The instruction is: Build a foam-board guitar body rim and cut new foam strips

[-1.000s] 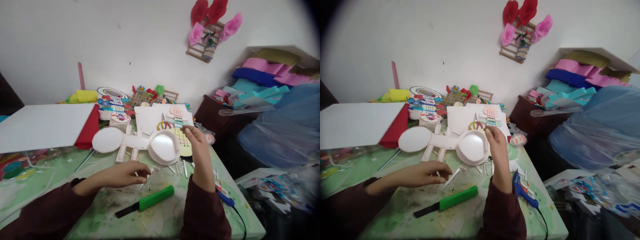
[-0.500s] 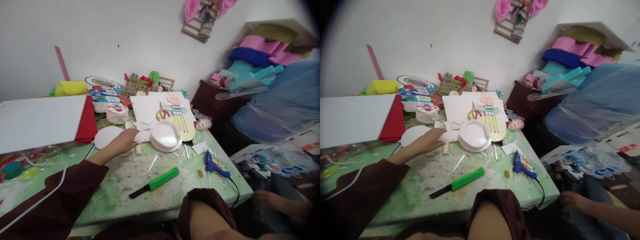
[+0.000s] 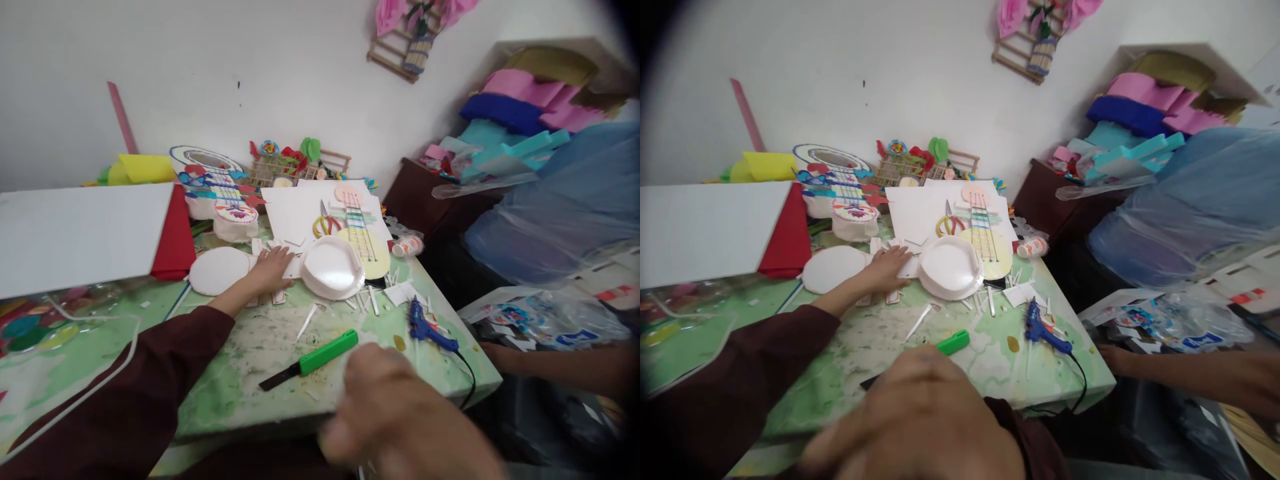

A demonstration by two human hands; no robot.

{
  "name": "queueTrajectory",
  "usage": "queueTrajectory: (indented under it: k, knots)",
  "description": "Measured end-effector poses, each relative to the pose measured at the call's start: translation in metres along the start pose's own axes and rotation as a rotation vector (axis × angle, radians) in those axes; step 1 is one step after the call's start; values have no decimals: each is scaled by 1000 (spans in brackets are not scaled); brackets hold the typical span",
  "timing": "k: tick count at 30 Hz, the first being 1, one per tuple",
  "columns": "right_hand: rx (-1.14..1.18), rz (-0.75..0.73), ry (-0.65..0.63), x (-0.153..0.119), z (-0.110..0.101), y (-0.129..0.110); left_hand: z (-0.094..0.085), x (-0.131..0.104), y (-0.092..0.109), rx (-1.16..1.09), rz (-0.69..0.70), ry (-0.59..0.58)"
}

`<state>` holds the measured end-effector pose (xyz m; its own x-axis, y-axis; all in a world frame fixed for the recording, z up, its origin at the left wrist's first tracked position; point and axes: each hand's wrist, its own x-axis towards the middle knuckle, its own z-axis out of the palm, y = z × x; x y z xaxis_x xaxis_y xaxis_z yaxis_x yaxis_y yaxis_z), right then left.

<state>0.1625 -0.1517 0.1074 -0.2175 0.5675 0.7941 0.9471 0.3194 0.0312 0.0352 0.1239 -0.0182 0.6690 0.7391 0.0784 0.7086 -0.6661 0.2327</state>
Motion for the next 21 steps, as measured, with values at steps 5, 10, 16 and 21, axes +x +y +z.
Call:
queueTrajectory:
  k: [5, 10, 16, 21]
  knots:
    - [341, 1, -640, -40, 42, 33, -2, 5, 8, -6, 37, 30]
    - [237, 46, -750, -87, 85, 70, -12, 4, 20, 14, 65, 18]
    - [166, -137, -573, -102, 109, 88, -32, -9, 47, 39, 31, 68]
    - [152, -162, -319, -120, 124, 112, -33, -20, 71, -13, 70, 24]
